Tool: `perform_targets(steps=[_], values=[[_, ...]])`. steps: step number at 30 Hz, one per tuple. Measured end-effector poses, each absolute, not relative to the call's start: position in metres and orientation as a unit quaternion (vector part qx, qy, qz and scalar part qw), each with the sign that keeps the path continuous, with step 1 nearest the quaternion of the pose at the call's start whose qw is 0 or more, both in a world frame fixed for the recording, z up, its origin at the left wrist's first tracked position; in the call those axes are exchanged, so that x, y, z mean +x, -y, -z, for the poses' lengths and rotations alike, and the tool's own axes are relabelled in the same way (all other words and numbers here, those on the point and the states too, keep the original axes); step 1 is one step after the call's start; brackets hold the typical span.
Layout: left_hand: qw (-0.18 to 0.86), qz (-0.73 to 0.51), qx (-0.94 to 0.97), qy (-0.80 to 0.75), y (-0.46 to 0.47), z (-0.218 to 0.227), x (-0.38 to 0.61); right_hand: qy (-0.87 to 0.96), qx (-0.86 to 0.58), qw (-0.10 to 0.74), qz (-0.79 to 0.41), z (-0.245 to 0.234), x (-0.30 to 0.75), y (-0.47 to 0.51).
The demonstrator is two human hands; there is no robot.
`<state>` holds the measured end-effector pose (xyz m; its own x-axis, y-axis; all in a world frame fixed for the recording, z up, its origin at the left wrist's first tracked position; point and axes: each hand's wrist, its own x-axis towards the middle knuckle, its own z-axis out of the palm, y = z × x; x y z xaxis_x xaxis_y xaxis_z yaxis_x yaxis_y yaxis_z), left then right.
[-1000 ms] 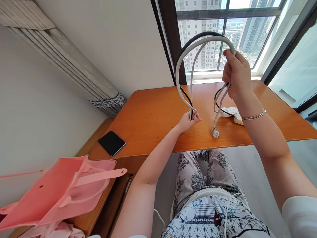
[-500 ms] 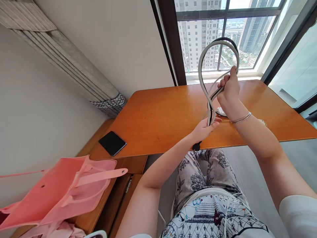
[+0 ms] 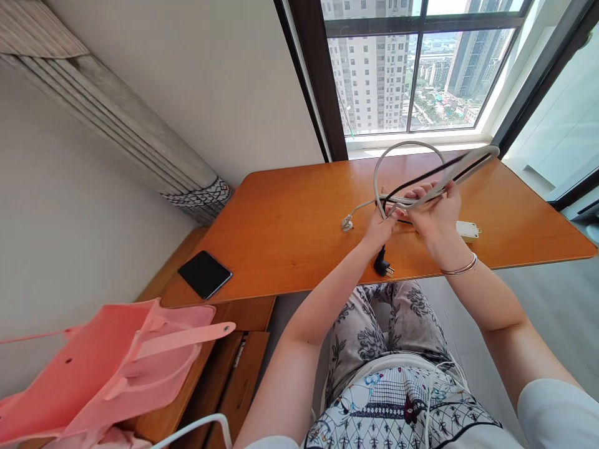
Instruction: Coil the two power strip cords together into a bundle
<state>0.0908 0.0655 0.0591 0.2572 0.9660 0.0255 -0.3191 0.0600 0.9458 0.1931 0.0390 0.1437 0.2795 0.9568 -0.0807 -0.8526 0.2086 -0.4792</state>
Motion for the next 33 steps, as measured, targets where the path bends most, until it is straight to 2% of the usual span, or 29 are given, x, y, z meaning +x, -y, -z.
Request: perform_targets(steps=[5,15,18,22,25,30,33], values=[[0.627,-0.593,0.385,-0.327,-0.066,-0.065,0.077,0.045,-0.221,0.726,-0.650,-0.121,0.211,-0.030],[0.669,-0.624,0.248,-0.318,-0.076,-0.071,0.052,0.046,-0.240,0.697,-0.674,-0.086,0.232,-0.018],[0.675,-0.625,0.200,-0.337,-0.077,-0.072,0.049,0.081,-0.225,0.695,-0.678,-0.079,0.237,-0.010],[0.678,-0.625,0.166,-0.348,-0.080,-0.071,0.043,0.207,-0.253,0.652,-0.685,-0.063,0.251,0.001],[0.682,-0.620,0.168,-0.351,-0.080,-0.069,0.040,0.303,-0.312,0.633,-0.640,-0.055,0.264,0.003],[0.669,-0.612,0.207,-0.368,-0.076,-0.068,0.039,0.382,-0.397,0.677,-0.488,-0.066,0.284,-0.006],[0.663,-0.594,0.256,-0.376,-0.073,-0.068,0.037,0.442,-0.449,0.646,-0.431,-0.075,0.295,-0.010]])
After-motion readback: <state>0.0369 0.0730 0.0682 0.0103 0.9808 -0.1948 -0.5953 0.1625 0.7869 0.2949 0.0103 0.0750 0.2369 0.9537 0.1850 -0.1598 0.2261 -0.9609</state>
